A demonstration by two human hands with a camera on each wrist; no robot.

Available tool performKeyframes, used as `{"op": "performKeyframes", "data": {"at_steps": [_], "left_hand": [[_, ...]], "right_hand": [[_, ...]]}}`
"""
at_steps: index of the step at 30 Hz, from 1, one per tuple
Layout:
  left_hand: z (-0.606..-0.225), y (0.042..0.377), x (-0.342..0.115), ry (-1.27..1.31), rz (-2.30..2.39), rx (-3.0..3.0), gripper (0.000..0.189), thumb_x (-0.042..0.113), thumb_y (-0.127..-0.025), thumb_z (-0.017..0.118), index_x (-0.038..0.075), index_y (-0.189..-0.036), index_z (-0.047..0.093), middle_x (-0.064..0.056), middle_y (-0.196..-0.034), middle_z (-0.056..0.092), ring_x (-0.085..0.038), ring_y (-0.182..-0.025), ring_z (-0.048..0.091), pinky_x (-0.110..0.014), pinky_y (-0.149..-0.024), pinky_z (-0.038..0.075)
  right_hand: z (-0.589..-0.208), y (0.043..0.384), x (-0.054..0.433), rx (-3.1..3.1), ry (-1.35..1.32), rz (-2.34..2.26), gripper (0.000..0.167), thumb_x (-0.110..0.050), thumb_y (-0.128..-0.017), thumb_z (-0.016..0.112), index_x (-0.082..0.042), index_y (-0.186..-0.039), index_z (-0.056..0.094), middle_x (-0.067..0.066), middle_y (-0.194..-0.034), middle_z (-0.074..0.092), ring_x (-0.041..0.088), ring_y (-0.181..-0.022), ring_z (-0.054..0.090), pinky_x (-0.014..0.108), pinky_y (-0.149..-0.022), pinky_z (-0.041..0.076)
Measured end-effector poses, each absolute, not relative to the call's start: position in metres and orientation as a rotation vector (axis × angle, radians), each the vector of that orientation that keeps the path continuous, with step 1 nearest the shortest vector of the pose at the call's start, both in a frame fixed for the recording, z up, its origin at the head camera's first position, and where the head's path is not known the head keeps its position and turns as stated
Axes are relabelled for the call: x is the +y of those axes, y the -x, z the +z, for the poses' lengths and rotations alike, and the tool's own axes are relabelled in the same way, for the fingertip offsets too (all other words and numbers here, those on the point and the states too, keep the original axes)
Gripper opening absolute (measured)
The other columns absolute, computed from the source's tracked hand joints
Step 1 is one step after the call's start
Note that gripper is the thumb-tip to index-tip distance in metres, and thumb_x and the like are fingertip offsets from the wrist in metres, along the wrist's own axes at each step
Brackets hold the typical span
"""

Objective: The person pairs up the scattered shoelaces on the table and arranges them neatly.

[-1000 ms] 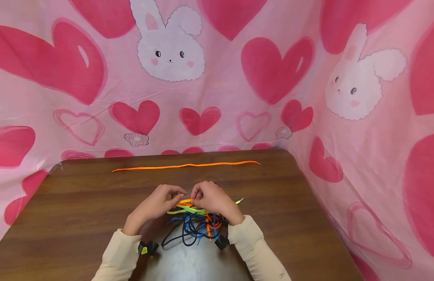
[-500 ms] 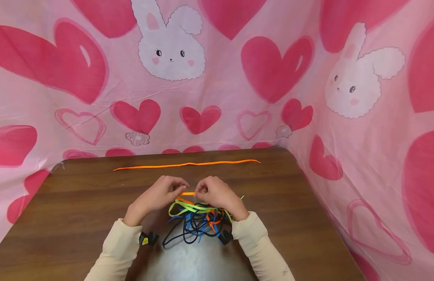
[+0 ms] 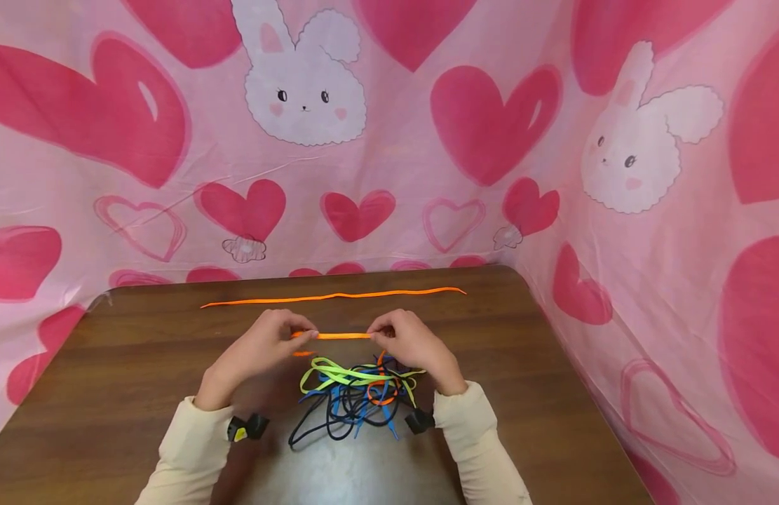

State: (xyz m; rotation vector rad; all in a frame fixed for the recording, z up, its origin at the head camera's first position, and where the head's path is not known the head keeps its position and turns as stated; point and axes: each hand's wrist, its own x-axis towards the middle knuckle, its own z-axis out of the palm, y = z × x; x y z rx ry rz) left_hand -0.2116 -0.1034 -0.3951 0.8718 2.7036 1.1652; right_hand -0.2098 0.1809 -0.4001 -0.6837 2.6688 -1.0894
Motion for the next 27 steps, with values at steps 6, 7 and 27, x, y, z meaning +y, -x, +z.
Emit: {"op": "performKeyframes", "data": {"at_steps": [6, 7, 27], "left_hand": [[-0.392, 0.211, -0.115, -0.852, 1.175, 2.766, 0.008, 0.014, -0.093, 0.075, 0.012, -0.098, 0.08, 0.006, -0.085, 0.073, -0.013, -0.07, 0.054, -0.029, -0.064, 0.05], [-0.392, 0.211, -0.117, -0.843, 1.176, 2.775, 0.008, 0.014, -0.093, 0.074, 0.011, -0.098, 0.08, 0.005, -0.087, 0.073, -0.013, -0.074, 0.055, -0.03, -0.067, 0.05], [-0.398, 0.216, -0.158, -0.681, 1.228, 2.933, 0.017, 0.006, -0.096, 0.068, 0.006, -0.111, 0.077, -0.012, -0.109, 0.073, -0.033, -0.107, 0.063, -0.056, -0.096, 0.05]], "right_hand": [[-0.398, 0.21, 0.193, 2.655, 0.648, -1.174, 0.013, -0.012, -0.097, 0.068, -0.005, -0.102, 0.078, 0.007, -0.083, 0.072, 0.012, -0.066, 0.055, 0.026, -0.063, 0.049], [-0.397, 0.209, 0.194, 2.654, 0.634, -1.185, 0.012, -0.013, -0.097, 0.069, -0.006, -0.101, 0.078, 0.008, -0.083, 0.072, 0.013, -0.067, 0.055, 0.027, -0.063, 0.049], [-0.394, 0.211, 0.22, 2.831, 0.46, -1.243, 0.006, -0.01, -0.092, 0.075, -0.005, -0.093, 0.078, -0.001, -0.072, 0.06, 0.014, -0.066, 0.048, 0.024, -0.058, 0.041]]}}
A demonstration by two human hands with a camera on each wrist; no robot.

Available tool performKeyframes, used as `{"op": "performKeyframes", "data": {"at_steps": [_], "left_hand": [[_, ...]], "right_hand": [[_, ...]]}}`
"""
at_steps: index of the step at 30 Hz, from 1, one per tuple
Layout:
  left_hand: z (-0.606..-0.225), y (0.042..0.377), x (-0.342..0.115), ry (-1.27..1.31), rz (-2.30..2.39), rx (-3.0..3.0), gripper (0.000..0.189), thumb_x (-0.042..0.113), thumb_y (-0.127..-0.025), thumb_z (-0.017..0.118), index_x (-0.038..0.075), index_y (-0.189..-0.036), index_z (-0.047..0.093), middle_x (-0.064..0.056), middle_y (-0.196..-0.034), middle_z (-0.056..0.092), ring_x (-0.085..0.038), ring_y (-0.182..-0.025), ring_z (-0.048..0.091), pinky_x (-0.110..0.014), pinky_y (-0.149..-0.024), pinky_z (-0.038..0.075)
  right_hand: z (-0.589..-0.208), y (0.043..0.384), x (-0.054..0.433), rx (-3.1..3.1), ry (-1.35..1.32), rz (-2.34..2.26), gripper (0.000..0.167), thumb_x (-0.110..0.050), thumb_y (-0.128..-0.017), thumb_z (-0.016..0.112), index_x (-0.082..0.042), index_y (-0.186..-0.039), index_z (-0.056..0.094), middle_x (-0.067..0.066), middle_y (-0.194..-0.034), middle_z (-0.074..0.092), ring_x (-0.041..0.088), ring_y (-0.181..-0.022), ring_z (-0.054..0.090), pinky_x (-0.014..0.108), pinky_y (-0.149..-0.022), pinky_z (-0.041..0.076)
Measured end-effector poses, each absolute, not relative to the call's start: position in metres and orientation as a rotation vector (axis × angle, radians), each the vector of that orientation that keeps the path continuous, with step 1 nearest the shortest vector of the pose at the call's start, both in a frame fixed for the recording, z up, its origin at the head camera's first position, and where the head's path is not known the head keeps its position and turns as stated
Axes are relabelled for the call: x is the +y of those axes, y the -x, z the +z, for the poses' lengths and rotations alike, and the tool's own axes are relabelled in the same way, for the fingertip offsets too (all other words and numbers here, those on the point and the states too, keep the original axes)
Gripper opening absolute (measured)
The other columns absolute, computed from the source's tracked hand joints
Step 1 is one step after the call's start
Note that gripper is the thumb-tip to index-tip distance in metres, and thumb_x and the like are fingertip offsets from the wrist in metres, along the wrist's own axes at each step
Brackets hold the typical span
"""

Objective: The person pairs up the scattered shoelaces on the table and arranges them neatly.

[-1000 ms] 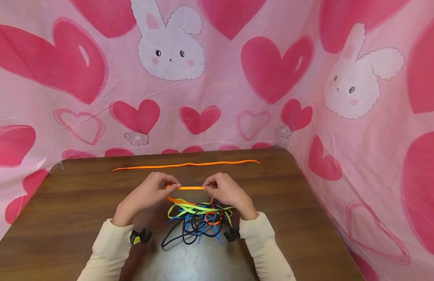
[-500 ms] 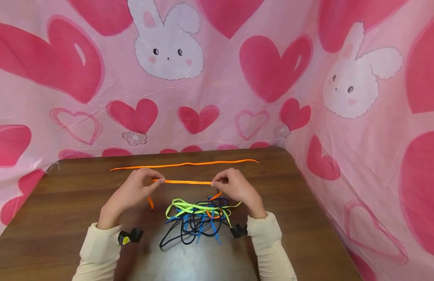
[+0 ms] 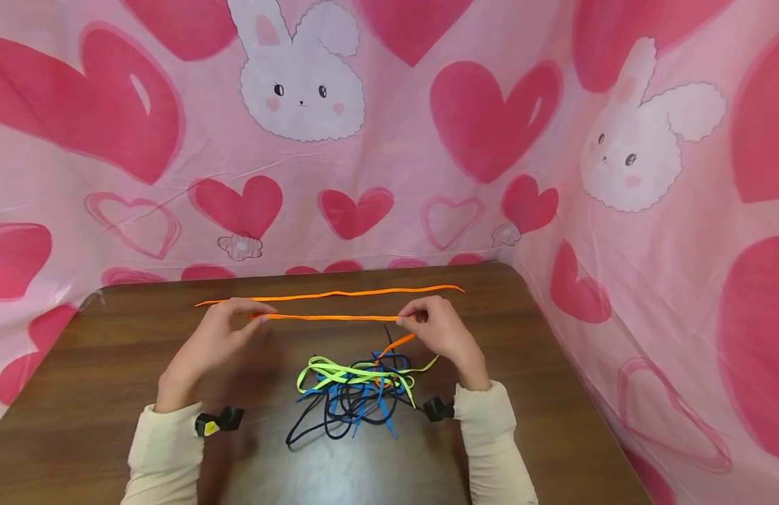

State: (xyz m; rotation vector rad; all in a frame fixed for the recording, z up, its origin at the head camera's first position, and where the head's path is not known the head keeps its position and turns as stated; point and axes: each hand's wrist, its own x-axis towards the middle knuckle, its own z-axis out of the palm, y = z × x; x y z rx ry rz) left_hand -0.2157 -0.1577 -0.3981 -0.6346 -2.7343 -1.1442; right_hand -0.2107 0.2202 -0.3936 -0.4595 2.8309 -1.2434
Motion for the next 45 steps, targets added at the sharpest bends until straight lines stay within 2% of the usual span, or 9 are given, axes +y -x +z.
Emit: {"op": "performKeyframes", "data": {"at_steps": [5, 9, 12, 15, 20, 26, 33, 41, 45], "left_hand": [[-0.403, 0.215, -0.162, 0.574, -1.136, -2.7, 0.017, 0.005, -0.095, 0.07, 0.006, -0.11, 0.077, -0.012, -0.108, 0.073, -0.029, -0.098, 0.064, -0.049, -0.087, 0.054], [-0.411, 0.212, -0.162, 0.543, -1.206, -2.707, 0.018, 0.006, -0.095, 0.07, 0.006, -0.112, 0.076, -0.011, -0.109, 0.073, -0.024, -0.078, 0.061, -0.034, -0.065, 0.054], [-0.418, 0.212, -0.161, 0.557, -1.243, -2.71, 0.019, 0.004, -0.095, 0.07, 0.006, -0.113, 0.076, -0.01, -0.108, 0.073, -0.022, -0.076, 0.059, -0.027, -0.058, 0.051], [-0.422, 0.212, -0.159, 0.576, -1.225, -2.7, 0.019, 0.003, -0.094, 0.071, 0.007, -0.112, 0.077, -0.009, -0.108, 0.074, -0.022, -0.087, 0.062, -0.031, -0.07, 0.055], [-0.422, 0.213, -0.16, 0.59, -1.204, -2.694, 0.023, 0.0, -0.094, 0.069, 0.006, -0.114, 0.076, -0.011, -0.113, 0.074, -0.03, -0.103, 0.064, -0.051, -0.089, 0.055], [-0.421, 0.214, -0.166, 0.548, -1.184, -2.698, 0.024, 0.0, -0.095, 0.067, 0.007, -0.116, 0.076, -0.012, -0.116, 0.073, -0.03, -0.105, 0.064, -0.05, -0.087, 0.055], [-0.423, 0.215, -0.17, 0.54, -1.208, -2.686, 0.026, -0.003, -0.095, 0.066, 0.006, -0.117, 0.075, -0.014, -0.117, 0.073, -0.035, -0.109, 0.064, -0.054, -0.091, 0.054], [-0.425, 0.216, -0.175, 0.515, -1.207, -2.659, 0.025, -0.004, -0.094, 0.066, 0.003, -0.118, 0.073, -0.018, -0.116, 0.072, -0.038, -0.111, 0.062, -0.06, -0.099, 0.048], [-0.423, 0.218, -0.178, 0.517, -1.163, -2.575, 0.023, -0.004, -0.092, 0.07, 0.002, -0.113, 0.075, -0.016, -0.108, 0.075, -0.036, -0.104, 0.065, -0.052, -0.095, 0.05]], "right_hand": [[-0.396, 0.213, 0.229, 2.879, 0.419, -1.24, 0.008, -0.01, -0.092, 0.074, -0.003, -0.094, 0.078, 0.004, -0.076, 0.066, 0.015, -0.067, 0.05, 0.024, -0.059, 0.042], [-0.398, 0.213, 0.232, 2.886, 0.402, -1.215, 0.01, -0.008, -0.094, 0.072, -0.001, -0.098, 0.077, 0.011, -0.084, 0.071, 0.016, -0.07, 0.051, 0.024, -0.063, 0.044], [-0.4, 0.213, 0.234, 2.882, 0.392, -1.205, 0.011, -0.006, -0.095, 0.069, 0.0, -0.101, 0.076, 0.013, -0.089, 0.072, 0.017, -0.072, 0.053, 0.025, -0.063, 0.045], [-0.401, 0.214, 0.236, 2.888, 0.362, -1.212, 0.013, -0.004, -0.096, 0.067, 0.0, -0.104, 0.076, 0.012, -0.093, 0.073, 0.017, -0.073, 0.056, 0.025, -0.062, 0.045], [-0.401, 0.215, 0.24, 2.929, 0.309, -1.221, 0.011, -0.005, -0.094, 0.071, -0.001, -0.102, 0.077, 0.007, -0.085, 0.07, 0.019, -0.071, 0.052, 0.025, -0.06, 0.043], [-0.399, 0.214, 0.245, 2.979, 0.263, -1.242, 0.009, -0.006, -0.091, 0.074, -0.003, -0.099, 0.078, 0.004, -0.074, 0.062, 0.02, -0.067, 0.048, 0.025, -0.057, 0.041], [-0.398, 0.215, 0.249, 2.976, 0.289, -1.239, 0.013, 0.0, -0.094, 0.069, 0.001, -0.105, 0.075, 0.009, -0.08, 0.068, 0.019, -0.067, 0.05, 0.025, -0.056, 0.043], [-0.397, 0.215, 0.253, 2.989, 0.273, -1.259, 0.01, -0.004, -0.092, 0.072, 0.0, -0.1, 0.076, 0.009, -0.076, 0.066, 0.02, -0.065, 0.048, 0.024, -0.055, 0.039], [-0.395, 0.214, 0.256, 2.963, 0.275, -1.276, 0.013, -0.009, -0.093, 0.074, 0.001, -0.1, 0.076, 0.011, -0.077, 0.066, 0.018, -0.066, 0.048, 0.024, -0.057, 0.04]]}}
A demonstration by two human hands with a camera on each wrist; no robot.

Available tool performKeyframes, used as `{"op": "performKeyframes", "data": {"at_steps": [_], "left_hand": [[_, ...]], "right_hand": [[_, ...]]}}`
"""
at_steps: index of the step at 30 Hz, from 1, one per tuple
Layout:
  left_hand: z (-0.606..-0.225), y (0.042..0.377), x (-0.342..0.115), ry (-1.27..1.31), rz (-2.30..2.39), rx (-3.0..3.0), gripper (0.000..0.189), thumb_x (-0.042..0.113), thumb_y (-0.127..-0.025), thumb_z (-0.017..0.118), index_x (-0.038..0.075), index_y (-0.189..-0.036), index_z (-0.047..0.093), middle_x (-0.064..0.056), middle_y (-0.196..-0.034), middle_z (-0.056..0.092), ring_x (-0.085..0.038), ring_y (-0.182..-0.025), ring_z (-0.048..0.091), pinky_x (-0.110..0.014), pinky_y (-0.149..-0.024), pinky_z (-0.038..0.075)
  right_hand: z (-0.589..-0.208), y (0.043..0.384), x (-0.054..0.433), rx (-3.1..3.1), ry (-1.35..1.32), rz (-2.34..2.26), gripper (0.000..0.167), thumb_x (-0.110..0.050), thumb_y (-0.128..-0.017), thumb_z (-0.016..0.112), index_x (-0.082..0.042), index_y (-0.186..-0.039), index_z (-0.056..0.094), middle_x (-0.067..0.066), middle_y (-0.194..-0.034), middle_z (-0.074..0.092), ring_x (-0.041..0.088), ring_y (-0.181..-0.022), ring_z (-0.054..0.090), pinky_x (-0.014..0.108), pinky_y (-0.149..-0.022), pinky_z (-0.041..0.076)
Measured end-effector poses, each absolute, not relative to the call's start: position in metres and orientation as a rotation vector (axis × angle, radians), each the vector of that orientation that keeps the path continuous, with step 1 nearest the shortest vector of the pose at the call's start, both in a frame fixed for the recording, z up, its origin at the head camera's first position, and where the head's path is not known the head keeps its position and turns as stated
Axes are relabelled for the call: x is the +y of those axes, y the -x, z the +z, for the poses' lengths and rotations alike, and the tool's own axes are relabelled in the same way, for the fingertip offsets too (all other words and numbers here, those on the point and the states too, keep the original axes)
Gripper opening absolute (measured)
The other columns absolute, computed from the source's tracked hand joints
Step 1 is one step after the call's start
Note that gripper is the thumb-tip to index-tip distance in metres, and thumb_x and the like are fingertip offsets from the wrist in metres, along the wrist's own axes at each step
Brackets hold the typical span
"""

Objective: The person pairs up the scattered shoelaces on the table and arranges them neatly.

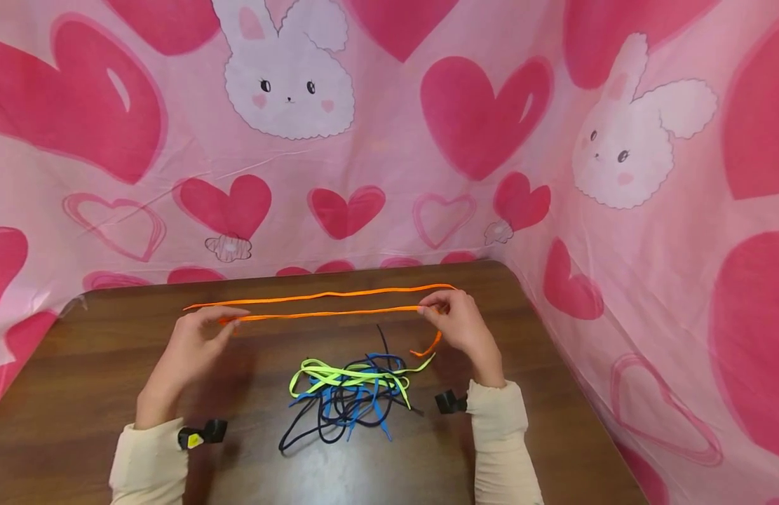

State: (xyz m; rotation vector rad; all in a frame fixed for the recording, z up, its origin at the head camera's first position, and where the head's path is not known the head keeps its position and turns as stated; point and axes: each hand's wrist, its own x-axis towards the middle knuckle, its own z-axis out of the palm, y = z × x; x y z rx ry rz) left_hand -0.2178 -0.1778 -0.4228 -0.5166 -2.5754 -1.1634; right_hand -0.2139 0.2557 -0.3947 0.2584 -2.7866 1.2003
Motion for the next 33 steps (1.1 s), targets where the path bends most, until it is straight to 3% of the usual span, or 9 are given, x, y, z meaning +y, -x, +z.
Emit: {"op": "performKeyframes", "data": {"at_steps": [5, 9, 12, 18, 21, 29, 33], "left_hand": [[-0.42, 0.216, -0.184, 0.482, -1.109, -2.424, 0.022, -0.005, -0.085, 0.077, 0.003, -0.106, 0.078, -0.013, -0.096, 0.076, -0.024, -0.092, 0.065, -0.021, -0.083, 0.046], [-0.419, 0.214, -0.19, 0.413, -1.083, -2.408, 0.021, -0.004, -0.084, 0.078, 0.003, -0.104, 0.078, -0.014, -0.096, 0.076, -0.017, -0.087, 0.058, -0.019, -0.076, 0.043], [-0.419, 0.213, -0.195, 0.372, -1.083, -2.413, 0.02, -0.003, -0.085, 0.078, 0.003, -0.104, 0.078, -0.016, -0.097, 0.075, -0.023, -0.087, 0.059, -0.018, -0.076, 0.043], [-0.422, 0.214, -0.201, 0.376, -1.099, -2.347, 0.026, -0.015, -0.085, 0.07, -0.002, -0.107, 0.076, -0.021, -0.102, 0.075, -0.035, -0.095, 0.065, -0.001, -0.09, 0.033], [-0.424, 0.215, -0.203, 0.364, -1.092, -2.326, 0.029, -0.017, -0.085, 0.068, -0.002, -0.108, 0.076, -0.022, -0.103, 0.075, -0.037, -0.097, 0.067, 0.001, -0.091, 0.031], [-0.427, 0.216, -0.212, 0.285, -1.04, -2.326, 0.027, -0.012, -0.085, 0.072, -0.001, -0.109, 0.077, -0.02, -0.101, 0.076, -0.034, -0.085, 0.067, 0.0, -0.084, 0.035], [-0.428, 0.216, -0.217, 0.255, -1.025, -2.38, 0.032, -0.017, -0.086, 0.066, 0.0, -0.112, 0.076, -0.024, -0.106, 0.074, -0.038, -0.089, 0.067, -0.014, -0.083, 0.047]], "right_hand": [[-0.393, 0.211, 0.263, -2.804, -0.238, 1.189, 0.015, -0.013, -0.094, 0.073, 0.001, -0.101, 0.077, 0.008, -0.078, 0.067, 0.019, -0.068, 0.049, 0.026, -0.058, 0.041], [-0.393, 0.211, 0.269, -2.803, -0.221, 1.194, 0.014, -0.009, -0.094, 0.072, 0.001, -0.103, 0.077, 0.012, -0.085, 0.072, 0.022, -0.07, 0.053, 0.025, -0.059, 0.044], [-0.394, 0.212, 0.272, -2.805, -0.222, 1.198, 0.014, -0.005, -0.094, 0.07, 0.002, -0.105, 0.076, 0.015, -0.088, 0.073, 0.023, -0.071, 0.055, 0.024, -0.06, 0.046], [-0.394, 0.213, 0.278, -2.826, -0.233, 1.161, 0.017, 0.0, -0.094, 0.067, 0.004, -0.109, 0.075, 0.015, -0.09, 0.072, 0.021, -0.071, 0.054, 0.025, -0.061, 0.049], [-0.395, 0.213, 0.281, -2.827, -0.209, 1.141, 0.017, -0.001, -0.095, 0.066, 0.003, -0.109, 0.075, 0.017, -0.094, 0.073, 0.021, -0.073, 0.053, 0.026, -0.062, 0.047], [-0.397, 0.214, 0.288, -2.821, -0.101, 1.113, 0.016, -0.005, -0.094, 0.068, 0.001, -0.107, 0.076, 0.016, -0.094, 0.074, 0.023, -0.075, 0.054, 0.028, -0.065, 0.049], [-0.399, 0.216, 0.291, -2.833, -0.1, 1.1, 0.016, -0.003, -0.094, 0.068, 0.003, -0.107, 0.075, 0.016, -0.091, 0.073, 0.022, -0.073, 0.054, 0.028, -0.061, 0.048]]}}
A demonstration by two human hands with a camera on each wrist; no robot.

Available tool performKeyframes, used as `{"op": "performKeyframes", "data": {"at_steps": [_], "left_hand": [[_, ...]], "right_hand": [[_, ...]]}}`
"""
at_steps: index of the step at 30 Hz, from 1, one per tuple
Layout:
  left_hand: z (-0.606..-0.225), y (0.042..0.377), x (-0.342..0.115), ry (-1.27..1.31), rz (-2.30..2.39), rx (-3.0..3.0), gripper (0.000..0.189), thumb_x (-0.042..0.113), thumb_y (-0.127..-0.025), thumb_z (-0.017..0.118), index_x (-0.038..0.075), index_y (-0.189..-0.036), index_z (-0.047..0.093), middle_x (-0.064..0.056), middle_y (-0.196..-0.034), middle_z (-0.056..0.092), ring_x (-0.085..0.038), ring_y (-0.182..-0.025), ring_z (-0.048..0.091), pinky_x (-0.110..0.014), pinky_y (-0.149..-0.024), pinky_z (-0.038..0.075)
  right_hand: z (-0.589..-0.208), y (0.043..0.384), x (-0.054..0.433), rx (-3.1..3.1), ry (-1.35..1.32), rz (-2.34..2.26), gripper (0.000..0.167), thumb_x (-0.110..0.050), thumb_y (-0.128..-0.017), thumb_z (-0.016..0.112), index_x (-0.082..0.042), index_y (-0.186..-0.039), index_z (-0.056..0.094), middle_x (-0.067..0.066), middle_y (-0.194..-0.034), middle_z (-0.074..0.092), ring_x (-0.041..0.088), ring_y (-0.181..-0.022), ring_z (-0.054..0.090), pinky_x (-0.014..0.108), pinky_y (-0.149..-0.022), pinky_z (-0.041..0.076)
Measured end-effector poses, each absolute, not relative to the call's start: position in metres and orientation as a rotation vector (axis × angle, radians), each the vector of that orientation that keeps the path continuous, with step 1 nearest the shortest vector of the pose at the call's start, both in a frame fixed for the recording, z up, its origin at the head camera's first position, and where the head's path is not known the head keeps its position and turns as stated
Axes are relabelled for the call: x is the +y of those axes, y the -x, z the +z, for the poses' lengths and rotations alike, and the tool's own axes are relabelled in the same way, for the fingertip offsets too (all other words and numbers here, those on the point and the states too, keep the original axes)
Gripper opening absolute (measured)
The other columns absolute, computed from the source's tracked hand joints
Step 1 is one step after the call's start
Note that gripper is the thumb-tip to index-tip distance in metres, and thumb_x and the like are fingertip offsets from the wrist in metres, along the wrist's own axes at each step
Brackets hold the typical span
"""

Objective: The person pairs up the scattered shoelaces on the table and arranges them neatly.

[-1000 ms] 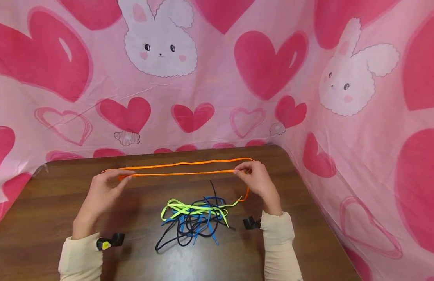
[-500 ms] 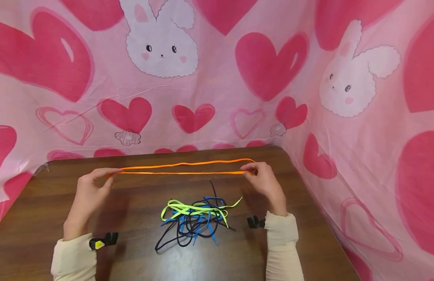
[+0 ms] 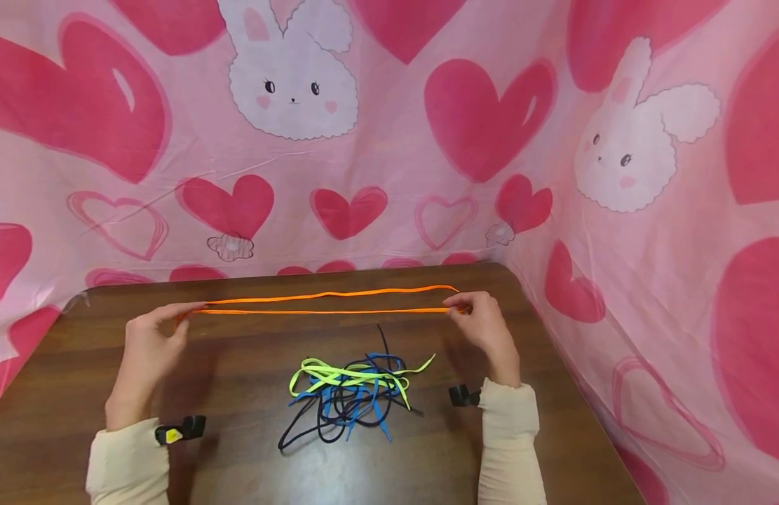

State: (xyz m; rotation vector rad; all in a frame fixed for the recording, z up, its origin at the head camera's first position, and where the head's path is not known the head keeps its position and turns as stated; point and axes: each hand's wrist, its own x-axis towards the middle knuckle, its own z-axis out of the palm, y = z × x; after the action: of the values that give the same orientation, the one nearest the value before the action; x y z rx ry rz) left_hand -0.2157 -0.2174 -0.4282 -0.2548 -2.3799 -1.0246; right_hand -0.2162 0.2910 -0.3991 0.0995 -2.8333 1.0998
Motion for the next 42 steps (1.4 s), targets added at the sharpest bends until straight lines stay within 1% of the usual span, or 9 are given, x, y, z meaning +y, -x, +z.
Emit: {"op": "performKeyframes", "data": {"at_steps": [3, 6, 15, 19, 23, 27, 34, 37, 42], "left_hand": [[-0.429, 0.215, -0.22, 0.212, -1.027, -2.421, 0.032, -0.015, -0.087, 0.066, -0.001, -0.114, 0.075, -0.026, -0.11, 0.073, -0.044, -0.096, 0.067, -0.043, -0.089, 0.056], [-0.43, 0.216, -0.222, 0.171, -1.031, -2.447, 0.029, -0.011, -0.089, 0.068, -0.003, -0.115, 0.074, -0.028, -0.111, 0.072, -0.048, -0.102, 0.066, -0.063, -0.091, 0.051], [-0.432, 0.213, -0.235, 0.065, -1.038, -2.46, 0.026, -0.008, -0.091, 0.068, -0.003, -0.116, 0.074, -0.028, -0.113, 0.071, -0.047, -0.104, 0.064, -0.065, -0.092, 0.049], [-0.434, 0.213, -0.24, 0.04, -1.022, -2.449, 0.026, -0.01, -0.09, 0.067, 0.0, -0.113, 0.076, -0.026, -0.113, 0.072, -0.044, -0.102, 0.066, -0.038, -0.093, 0.056], [-0.438, 0.214, -0.243, 0.027, -0.989, -2.401, 0.028, -0.013, -0.088, 0.065, 0.001, -0.108, 0.078, -0.022, -0.107, 0.075, -0.03, -0.09, 0.067, -0.006, -0.076, 0.037], [-0.44, 0.215, -0.246, -0.005, -0.981, -2.386, 0.03, -0.014, -0.089, 0.063, 0.001, -0.109, 0.078, -0.022, -0.106, 0.075, -0.026, -0.084, 0.063, -0.005, -0.07, 0.034], [-0.445, 0.214, -0.252, -0.092, -1.024, -2.414, 0.027, -0.009, -0.093, 0.062, 0.0, -0.115, 0.075, -0.026, -0.112, 0.072, -0.04, -0.096, 0.067, -0.001, -0.061, 0.035], [-0.449, 0.215, -0.256, -0.134, -1.02, -2.397, 0.023, -0.003, -0.094, 0.067, 0.0, -0.114, 0.076, -0.025, -0.108, 0.074, -0.01, -0.084, 0.067, 0.002, -0.065, 0.035], [-0.452, 0.217, -0.259, -0.174, -1.015, -2.333, 0.018, 0.005, -0.091, 0.075, -0.002, -0.108, 0.077, -0.024, -0.099, 0.075, 0.027, -0.071, 0.041, 0.0, -0.065, 0.036]], "right_hand": [[-0.401, 0.217, 0.294, -2.837, -0.095, 1.085, 0.016, -0.002, -0.094, 0.067, 0.003, -0.106, 0.076, 0.017, -0.092, 0.073, 0.022, -0.073, 0.056, 0.028, -0.062, 0.048], [-0.404, 0.217, 0.298, -2.832, -0.075, 1.063, 0.016, -0.003, -0.094, 0.067, 0.002, -0.106, 0.076, 0.017, -0.093, 0.073, 0.023, -0.076, 0.058, 0.029, -0.066, 0.05], [-0.411, 0.217, 0.305, -2.79, 0.029, 1.046, 0.017, -0.015, -0.094, 0.073, 0.0, -0.1, 0.078, 0.014, -0.09, 0.075, 0.02, -0.075, 0.062, 0.029, -0.07, 0.052], [-0.413, 0.216, 0.308, -2.787, 0.063, 1.046, 0.018, -0.016, -0.094, 0.073, 0.0, -0.101, 0.078, 0.016, -0.093, 0.075, 0.021, -0.076, 0.062, 0.03, -0.07, 0.052], [-0.414, 0.218, 0.312, -2.794, 0.073, 1.025, 0.017, -0.01, -0.096, 0.069, 0.002, -0.106, 0.077, 0.019, -0.098, 0.075, 0.024, -0.079, 0.063, 0.029, -0.068, 0.051], [-0.417, 0.22, 0.315, -2.795, 0.105, 0.988, 0.016, -0.007, -0.095, 0.068, 0.001, -0.106, 0.077, 0.02, -0.1, 0.075, 0.028, -0.083, 0.066, 0.034, -0.071, 0.052], [-0.424, 0.222, 0.317, -2.806, 0.317, 0.937, 0.02, -0.023, -0.094, 0.073, -0.005, -0.1, 0.079, 0.015, -0.097, 0.076, 0.03, -0.086, 0.066, 0.044, -0.074, 0.05], [-0.427, 0.222, 0.319, -2.808, 0.378, 0.913, 0.021, -0.026, -0.094, 0.073, -0.007, -0.098, 0.08, 0.014, -0.094, 0.075, 0.031, -0.084, 0.066, 0.042, -0.069, 0.047], [-0.43, 0.224, 0.323, -2.833, 0.412, 0.922, 0.019, -0.021, -0.096, 0.068, -0.006, -0.103, 0.078, 0.018, -0.103, 0.074, 0.037, -0.093, 0.065, 0.048, -0.073, 0.048]]}}
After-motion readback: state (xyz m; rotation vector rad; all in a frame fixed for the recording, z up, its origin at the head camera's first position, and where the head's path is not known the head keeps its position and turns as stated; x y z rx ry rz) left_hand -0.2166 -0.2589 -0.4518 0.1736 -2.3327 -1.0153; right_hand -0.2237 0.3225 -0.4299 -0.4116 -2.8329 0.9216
